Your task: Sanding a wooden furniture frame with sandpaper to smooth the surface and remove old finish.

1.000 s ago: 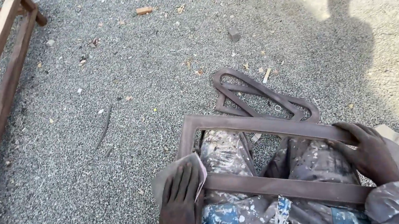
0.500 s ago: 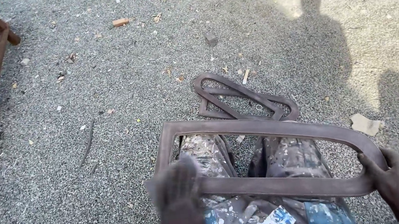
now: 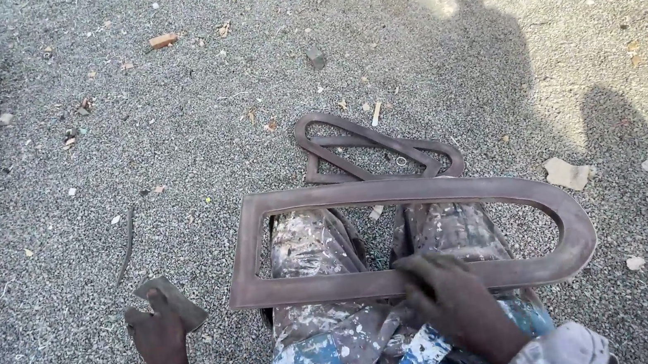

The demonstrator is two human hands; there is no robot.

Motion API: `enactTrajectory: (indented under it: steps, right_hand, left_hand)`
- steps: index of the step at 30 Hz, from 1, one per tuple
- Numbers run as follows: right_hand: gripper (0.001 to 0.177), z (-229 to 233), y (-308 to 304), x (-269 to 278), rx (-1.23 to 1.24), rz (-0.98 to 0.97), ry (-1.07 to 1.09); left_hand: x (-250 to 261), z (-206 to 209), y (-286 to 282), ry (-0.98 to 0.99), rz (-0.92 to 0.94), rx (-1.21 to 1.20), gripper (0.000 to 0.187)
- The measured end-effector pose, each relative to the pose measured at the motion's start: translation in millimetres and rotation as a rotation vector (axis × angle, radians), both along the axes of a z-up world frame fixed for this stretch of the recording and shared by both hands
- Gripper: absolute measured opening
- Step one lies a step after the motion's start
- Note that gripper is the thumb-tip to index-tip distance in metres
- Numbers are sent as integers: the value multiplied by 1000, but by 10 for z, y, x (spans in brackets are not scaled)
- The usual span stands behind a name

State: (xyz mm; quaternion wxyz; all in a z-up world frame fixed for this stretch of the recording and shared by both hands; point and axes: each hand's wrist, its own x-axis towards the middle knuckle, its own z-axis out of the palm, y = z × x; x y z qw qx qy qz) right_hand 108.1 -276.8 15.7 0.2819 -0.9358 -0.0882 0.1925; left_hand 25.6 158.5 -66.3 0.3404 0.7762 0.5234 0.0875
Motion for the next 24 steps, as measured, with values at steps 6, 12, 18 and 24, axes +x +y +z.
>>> enactTrajectory:
  steps: [6,12,18,24]
  right_hand:
    - [55,-14,239,34,-9,308,-59]
    - [38,-299,-239,493,-49,70,11]
    - [56,-365,-38,1249,-40,222,-229]
    - [58,-695,-171,1577,-33,313,-133]
  left_hand:
    - [342,836,-1296,-364,-338,273,54]
    - [655,711,-1745,-355,-872,343,38]
    - [1596,174,-1881,-193,-1269,434,75]
    - [1918,46,-1524,-59,-1452,485,60]
